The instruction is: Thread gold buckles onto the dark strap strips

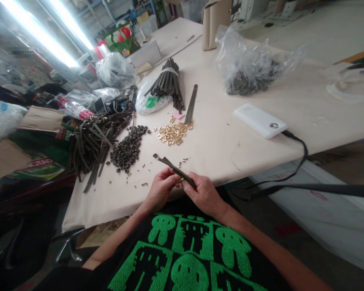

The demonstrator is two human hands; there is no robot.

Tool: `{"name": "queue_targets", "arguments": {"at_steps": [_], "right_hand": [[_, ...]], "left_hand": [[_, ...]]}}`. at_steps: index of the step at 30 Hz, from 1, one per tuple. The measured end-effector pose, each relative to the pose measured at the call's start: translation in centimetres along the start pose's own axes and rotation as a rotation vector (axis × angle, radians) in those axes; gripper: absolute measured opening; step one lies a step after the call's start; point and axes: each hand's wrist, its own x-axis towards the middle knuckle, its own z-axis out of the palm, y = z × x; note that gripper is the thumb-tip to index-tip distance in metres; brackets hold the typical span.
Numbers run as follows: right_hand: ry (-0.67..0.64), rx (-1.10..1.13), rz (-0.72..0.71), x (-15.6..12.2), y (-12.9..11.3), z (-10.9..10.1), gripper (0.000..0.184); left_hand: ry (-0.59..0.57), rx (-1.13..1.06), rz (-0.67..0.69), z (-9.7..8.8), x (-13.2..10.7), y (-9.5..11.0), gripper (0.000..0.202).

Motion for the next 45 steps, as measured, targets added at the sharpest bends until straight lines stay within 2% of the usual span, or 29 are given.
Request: {"name": "queue_targets", "arguments": {"at_steps": [8, 15, 24, 30, 34, 40, 45], "right_hand": [[0.019, -0.025, 0.012, 0.0, 0.0, -0.1, 0.024], [0.035, -0.110, 0.011, 0.0, 0.5, 0.0, 0.026], [0.027, -0.044, 0.072, 0.2, 0.3, 0.0, 0.028], [0.045, -0.136, 0.090, 0.2, 0.4, 0.0, 0.027], [0.114, -0.166, 0.101, 0.3, 0.3, 0.1, 0.019], [0.072, -0.011, 0.082, 0.5, -0.4, 0.2, 0.014], [0.145, -0.097, 0.090, 0.6, 0.0, 0.3, 0.013]], "left_hand": [[0.013, -0.032, -0.085, 0.5, -0.4, 0.2, 0.026], [0.080, -0.052, 0.055, 0.5, -0.1, -0.4, 0.029], [0.043, -0.028, 0.050, 0.2, 0.1, -0.4, 0.023], [0.022, -0.013, 0.047, 0.1, 0.2, -0.4, 0.017], [0.029, 0.027, 0.077, -0.2, 0.1, -0.7, 0.022], [0.053, 0.042, 0.107, -0.4, 0.3, -0.9, 0.028], [0.091, 0.195, 0.194, -0.1, 0.3, -0.9, 0.029]]}}
